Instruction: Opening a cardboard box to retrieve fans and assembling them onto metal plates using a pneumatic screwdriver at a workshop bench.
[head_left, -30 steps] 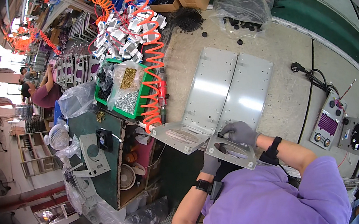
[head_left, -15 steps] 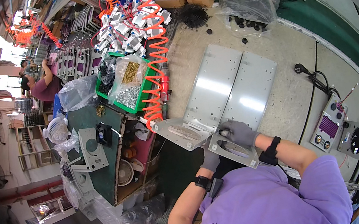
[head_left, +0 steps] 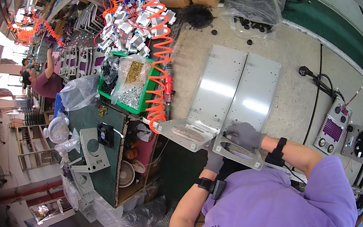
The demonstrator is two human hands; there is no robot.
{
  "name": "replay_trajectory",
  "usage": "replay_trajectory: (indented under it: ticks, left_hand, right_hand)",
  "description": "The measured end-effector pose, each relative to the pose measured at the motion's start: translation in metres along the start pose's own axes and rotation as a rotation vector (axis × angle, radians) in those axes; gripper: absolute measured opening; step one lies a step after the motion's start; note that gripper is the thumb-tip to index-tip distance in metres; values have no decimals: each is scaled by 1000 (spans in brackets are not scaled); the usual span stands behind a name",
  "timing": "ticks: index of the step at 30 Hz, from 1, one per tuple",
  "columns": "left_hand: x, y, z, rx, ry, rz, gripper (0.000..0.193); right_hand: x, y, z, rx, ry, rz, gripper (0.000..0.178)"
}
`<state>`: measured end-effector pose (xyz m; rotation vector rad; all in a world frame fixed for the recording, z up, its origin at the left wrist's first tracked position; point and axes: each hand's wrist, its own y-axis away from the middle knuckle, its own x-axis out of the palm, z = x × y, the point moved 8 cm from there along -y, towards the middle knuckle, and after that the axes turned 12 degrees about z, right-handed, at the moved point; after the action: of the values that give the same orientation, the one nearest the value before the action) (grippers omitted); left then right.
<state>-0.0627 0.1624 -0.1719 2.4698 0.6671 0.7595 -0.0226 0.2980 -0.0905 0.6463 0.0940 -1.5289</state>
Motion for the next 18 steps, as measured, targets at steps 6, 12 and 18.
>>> replay_trajectory:
  ticks: [6, 12, 18]
  left_hand:
    - [-1, 0, 2, 22, 91, -18, 27]
    - [-1, -1, -1, 43, -40, 30, 28]
    - [-5, -4, 8, 24, -29, 38, 29]
  right_hand:
    - [6, -5, -16, 230, -209, 46, 26]
    - [5, -2, -12, 65, -133, -22, 25]
    - [4, 5, -25, 73, -309, -119, 22]
